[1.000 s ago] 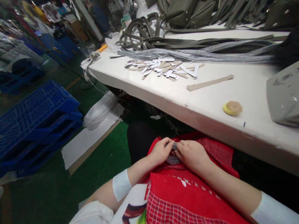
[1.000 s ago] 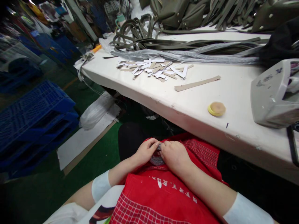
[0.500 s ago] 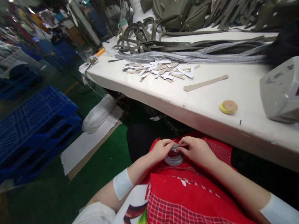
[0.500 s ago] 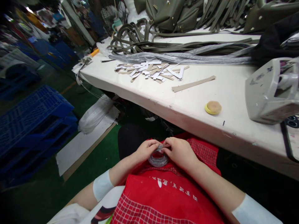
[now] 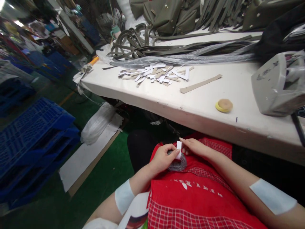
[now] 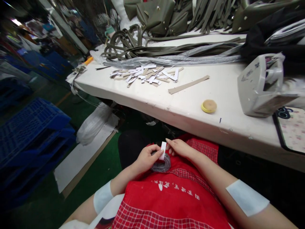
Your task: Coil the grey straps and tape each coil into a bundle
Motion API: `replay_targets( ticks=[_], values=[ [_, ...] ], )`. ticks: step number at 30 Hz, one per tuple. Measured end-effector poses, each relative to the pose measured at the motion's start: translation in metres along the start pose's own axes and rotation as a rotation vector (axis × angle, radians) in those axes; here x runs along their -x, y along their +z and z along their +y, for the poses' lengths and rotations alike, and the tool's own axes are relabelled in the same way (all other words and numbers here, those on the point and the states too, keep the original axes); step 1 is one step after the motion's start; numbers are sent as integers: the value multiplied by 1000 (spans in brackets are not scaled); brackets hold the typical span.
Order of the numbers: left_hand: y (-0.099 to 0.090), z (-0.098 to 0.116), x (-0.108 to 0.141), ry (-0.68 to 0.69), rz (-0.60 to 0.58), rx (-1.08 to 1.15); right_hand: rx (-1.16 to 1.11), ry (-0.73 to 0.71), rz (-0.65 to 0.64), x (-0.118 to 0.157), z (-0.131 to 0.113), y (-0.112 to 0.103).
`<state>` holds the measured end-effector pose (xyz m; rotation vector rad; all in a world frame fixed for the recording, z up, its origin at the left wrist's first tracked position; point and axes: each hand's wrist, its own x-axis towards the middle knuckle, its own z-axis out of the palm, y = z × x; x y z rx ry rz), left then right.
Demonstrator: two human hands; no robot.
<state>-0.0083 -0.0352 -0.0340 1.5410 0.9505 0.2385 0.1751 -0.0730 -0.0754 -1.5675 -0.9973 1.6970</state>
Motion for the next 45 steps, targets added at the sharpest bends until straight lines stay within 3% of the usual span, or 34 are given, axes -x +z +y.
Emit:
replay_targets(
  ticks=[3, 7, 9, 13, 17, 19, 23, 26, 28, 32, 39, 43, 45],
  values=[
    [-1, 0, 3, 53, 14, -6, -13, -34, -17, -2, 7, 7],
    [-2, 0, 3, 125, 124, -83, -33, -121, 68, 2, 9, 18],
    [-2, -1, 1, 60, 152, -39, -35, -163, 135, 5, 7, 23],
    [3, -4, -3, -126, 89, 151, -21, -198, 243, 9, 2, 25],
    [9, -9, -5, -245, 107, 216, -59, -188, 170, 13, -11, 13],
    [10, -10, -5, -246, 128, 217, -83, -192, 121, 16, -18, 6],
    [8, -2, -2, -176, 150, 124, 79, -227, 254, 24, -29, -1],
    [7, 5, 3, -115, 127, 71, 192, -165, 120, 25, -30, -1],
    [7, 7, 5, -72, 127, 53, 152, -123, 20, 25, -28, 0],
    [9, 7, 7, -30, 169, 83, 27, -64, -41, 23, -27, -2],
    [11, 8, 8, -16, 112, 37, 24, 43, -228, 17, -39, -12],
    [10, 12, 10, 3, 98, -34, 78, -4, -327, 17, -42, -11],
    [7, 13, 10, -17, 62, -35, 203, -114, -253, 23, -43, -7]
  ],
)
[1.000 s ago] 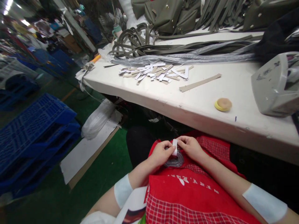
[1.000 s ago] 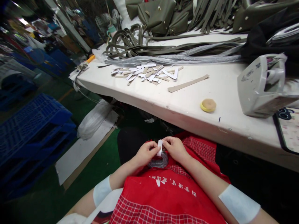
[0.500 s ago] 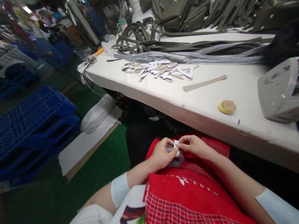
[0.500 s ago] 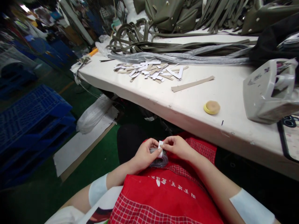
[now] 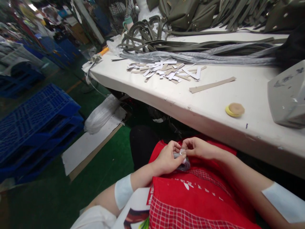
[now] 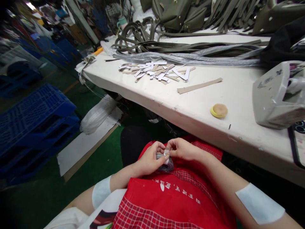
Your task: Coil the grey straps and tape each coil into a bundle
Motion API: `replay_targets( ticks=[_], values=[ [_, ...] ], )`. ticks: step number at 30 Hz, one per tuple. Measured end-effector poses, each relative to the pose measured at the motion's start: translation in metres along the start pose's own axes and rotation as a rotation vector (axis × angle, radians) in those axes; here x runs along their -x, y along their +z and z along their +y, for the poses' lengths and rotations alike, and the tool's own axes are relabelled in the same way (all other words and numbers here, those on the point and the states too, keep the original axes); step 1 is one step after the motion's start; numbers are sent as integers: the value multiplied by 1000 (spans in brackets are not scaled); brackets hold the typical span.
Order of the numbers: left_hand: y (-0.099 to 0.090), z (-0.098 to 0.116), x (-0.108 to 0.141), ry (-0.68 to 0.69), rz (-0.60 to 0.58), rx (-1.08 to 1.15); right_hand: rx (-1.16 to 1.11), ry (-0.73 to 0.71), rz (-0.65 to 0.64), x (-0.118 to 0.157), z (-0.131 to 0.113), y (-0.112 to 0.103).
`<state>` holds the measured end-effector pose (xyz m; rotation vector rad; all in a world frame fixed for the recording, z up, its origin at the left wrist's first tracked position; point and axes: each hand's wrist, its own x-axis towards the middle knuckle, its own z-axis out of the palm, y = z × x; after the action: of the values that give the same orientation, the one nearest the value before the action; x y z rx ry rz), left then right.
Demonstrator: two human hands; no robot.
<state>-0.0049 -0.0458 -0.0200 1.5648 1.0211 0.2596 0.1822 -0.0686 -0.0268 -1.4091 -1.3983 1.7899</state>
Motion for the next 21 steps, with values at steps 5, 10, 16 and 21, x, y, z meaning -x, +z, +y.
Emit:
replay_targets(
  ticks=[5, 10, 16, 21],
  values=[
    [-19, 1, -6, -264, -350, 273, 616, -280, 210, 28, -15, 20],
    [-32, 8, -17, -256, -374, 699, 935, -436, 351, 48, -14, 34],
    [-23, 23, -29, -224, -267, 803, 1059, -487, 589, 48, -5, 39],
    [-22, 35, -33, -214, -307, 824, 945, -445, 836, 78, -13, 9]
  ],
)
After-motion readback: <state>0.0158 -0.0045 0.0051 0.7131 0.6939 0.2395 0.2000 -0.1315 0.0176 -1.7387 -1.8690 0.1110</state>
